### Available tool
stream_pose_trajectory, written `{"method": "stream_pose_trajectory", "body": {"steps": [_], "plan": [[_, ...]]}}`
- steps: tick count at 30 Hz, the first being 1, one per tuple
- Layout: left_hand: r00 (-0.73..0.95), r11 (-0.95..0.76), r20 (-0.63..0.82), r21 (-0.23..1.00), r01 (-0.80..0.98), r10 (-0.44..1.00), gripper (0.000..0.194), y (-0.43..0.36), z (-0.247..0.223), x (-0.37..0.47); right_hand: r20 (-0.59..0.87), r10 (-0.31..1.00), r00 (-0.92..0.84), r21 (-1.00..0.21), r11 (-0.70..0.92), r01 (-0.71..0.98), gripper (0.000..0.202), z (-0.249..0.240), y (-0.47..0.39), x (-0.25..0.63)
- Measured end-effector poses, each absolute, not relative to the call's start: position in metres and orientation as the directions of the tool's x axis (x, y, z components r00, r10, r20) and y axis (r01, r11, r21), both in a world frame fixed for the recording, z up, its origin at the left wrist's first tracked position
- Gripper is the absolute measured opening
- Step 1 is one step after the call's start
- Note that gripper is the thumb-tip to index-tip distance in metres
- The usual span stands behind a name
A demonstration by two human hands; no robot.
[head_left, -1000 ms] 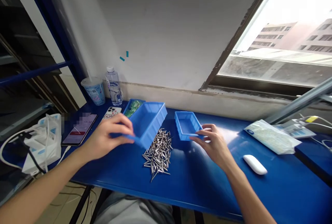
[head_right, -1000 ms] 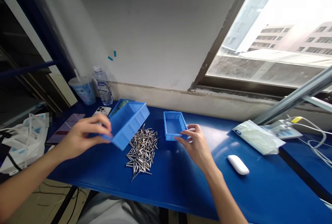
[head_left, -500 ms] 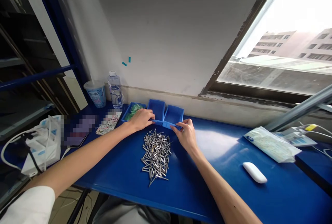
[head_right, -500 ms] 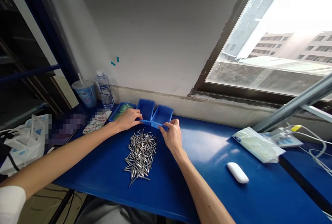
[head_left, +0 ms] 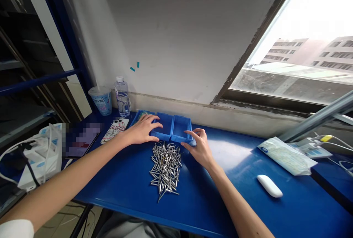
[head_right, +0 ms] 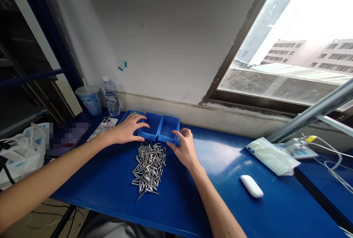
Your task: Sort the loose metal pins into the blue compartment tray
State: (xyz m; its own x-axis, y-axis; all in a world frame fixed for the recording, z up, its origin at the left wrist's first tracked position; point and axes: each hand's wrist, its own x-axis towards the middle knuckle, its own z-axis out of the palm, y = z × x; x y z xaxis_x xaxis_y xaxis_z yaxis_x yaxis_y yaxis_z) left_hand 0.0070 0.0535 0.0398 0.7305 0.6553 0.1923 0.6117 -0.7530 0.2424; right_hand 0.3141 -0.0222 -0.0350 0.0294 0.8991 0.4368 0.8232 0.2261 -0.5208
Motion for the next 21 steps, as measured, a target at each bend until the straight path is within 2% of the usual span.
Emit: {"method": "stream_pose_trajectory", "body": {"steps": [2,6,10,12,15,18,21], "plan": [[0.696,-0.724,0.203,0.241,0.647,0.689,0.059,0.050,0.041,-0.008,0.469,0.882,-0.033,-0.422,0.257,0.869,0.057,-0.027,-0.028,0.310],[0.674,-0.710,0.223,0.237,0.663,0.704,0.040,0.043,0.038,-0.021,0.467,0.866,-0.179,-0.221,0.311,0.925,0.065,-0.009,-0.032,0.290],[0.670,-0.722,0.268,0.247,0.647,0.692,0.033,0.042,0.029,-0.013,0.412,0.859,-0.304,-0.096,0.373,0.923,0.051,0.004,-0.027,0.266],[0.649,-0.711,0.292,0.258,0.654,0.703,0.032,0.044,0.026,-0.008,0.376,0.867,-0.326,-0.088,0.384,0.919,0.041,0.006,-0.020,0.259],[0.609,-0.684,0.313,0.284,0.672,0.729,0.031,0.047,0.022,-0.004,0.350,0.881,-0.318,-0.143,0.386,0.911,0.031,0.008,-0.009,0.255],[0.587,-0.665,0.316,0.290,0.689,0.746,0.031,0.049,0.018,-0.003,0.339,0.889,-0.309,-0.215,0.393,0.894,0.026,0.007,-0.002,0.254],[0.595,-0.667,0.305,0.268,0.695,0.743,0.030,0.050,0.017,-0.004,0.322,0.897,-0.303,-0.234,0.385,0.893,0.024,0.005,0.001,0.253]]}}
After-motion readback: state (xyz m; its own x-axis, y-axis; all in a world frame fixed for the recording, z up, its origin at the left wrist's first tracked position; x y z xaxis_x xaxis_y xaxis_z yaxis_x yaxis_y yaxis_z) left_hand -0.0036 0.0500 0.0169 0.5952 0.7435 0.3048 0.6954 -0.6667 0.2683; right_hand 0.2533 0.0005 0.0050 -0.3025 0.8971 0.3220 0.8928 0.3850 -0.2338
